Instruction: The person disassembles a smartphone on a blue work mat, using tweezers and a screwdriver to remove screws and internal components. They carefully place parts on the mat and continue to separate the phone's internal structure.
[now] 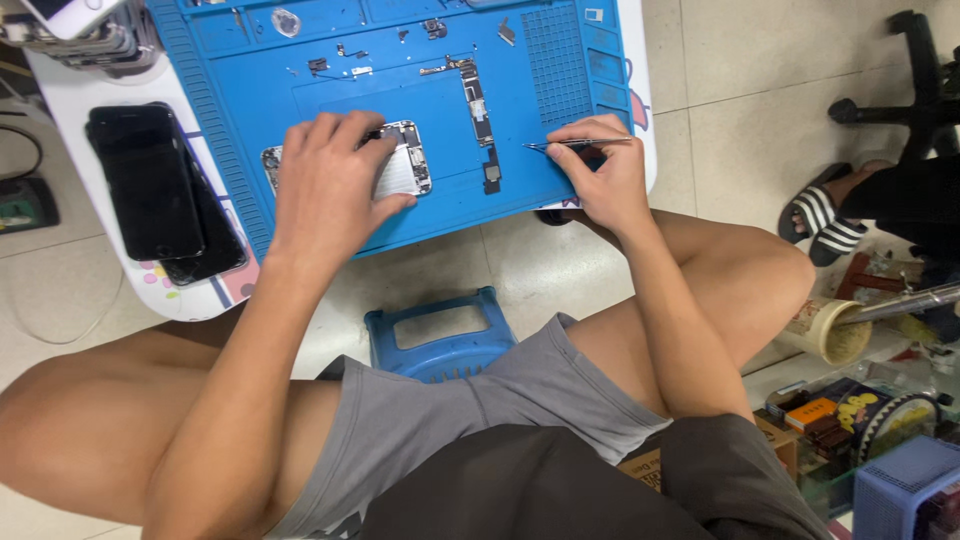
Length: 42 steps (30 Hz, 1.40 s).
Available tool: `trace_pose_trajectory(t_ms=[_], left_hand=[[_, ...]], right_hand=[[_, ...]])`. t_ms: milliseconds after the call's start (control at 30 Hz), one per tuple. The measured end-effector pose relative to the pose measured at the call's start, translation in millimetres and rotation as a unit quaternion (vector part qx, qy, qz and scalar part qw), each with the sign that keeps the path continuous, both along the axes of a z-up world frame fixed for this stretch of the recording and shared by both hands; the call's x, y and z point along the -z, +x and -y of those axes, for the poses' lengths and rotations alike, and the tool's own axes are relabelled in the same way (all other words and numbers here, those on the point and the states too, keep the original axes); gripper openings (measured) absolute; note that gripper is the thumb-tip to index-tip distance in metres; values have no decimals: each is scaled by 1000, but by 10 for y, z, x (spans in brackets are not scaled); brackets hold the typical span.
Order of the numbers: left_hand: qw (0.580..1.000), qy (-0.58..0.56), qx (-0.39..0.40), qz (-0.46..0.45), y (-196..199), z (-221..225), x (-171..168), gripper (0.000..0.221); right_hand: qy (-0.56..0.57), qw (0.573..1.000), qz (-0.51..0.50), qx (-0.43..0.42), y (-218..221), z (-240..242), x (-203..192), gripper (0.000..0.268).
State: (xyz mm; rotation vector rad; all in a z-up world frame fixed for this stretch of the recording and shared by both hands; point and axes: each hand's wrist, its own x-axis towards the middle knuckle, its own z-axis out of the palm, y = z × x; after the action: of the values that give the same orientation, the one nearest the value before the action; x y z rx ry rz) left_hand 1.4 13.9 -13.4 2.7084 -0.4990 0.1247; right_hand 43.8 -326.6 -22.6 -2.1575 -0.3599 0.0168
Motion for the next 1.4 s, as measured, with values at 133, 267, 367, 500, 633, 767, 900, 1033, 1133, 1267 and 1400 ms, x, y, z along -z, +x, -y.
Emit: trace_pose_trajectory(t_ms=[133,267,367,500,633,767,900,1033,1133,1267,1400], left_hand=[[1000,2,0,11,6,-23,33,60],[1000,-6,-6,13,25,-6,33,60],[1000,18,-4,24,35,1,123,63],[999,26,5,22,49,-23,186,68],[999,32,11,17,13,-19,216,68],[998,59,16,20,62,-10,183,71],[993,113,21,30,63,35,145,71],[992,124,29,13,81,54,142,71],[990,134,29,26,123,40,123,70],[989,141,29,20,92,39,103,72],[990,134,28,22,112,50,125,73]], right_hand=[[8,1000,-6,5,22,34,45,12],[12,999,-7,34,74,79,62,12],[-13,997,39,58,132,-3,-37,12],[-178,954,239,-39,278,-51,-101,17],[-251,922,269,-119,376,66,-46,23],[-384,876,266,-120,402,21,-154,34],[-458,852,210,-142,495,56,-277,52],[-368,921,87,-90,838,60,-546,60],[-320,915,229,-89,1165,134,-551,29],[-324,920,208,-78,1475,45,-307,16],[-364,907,199,-74,1787,-35,-80,20]])
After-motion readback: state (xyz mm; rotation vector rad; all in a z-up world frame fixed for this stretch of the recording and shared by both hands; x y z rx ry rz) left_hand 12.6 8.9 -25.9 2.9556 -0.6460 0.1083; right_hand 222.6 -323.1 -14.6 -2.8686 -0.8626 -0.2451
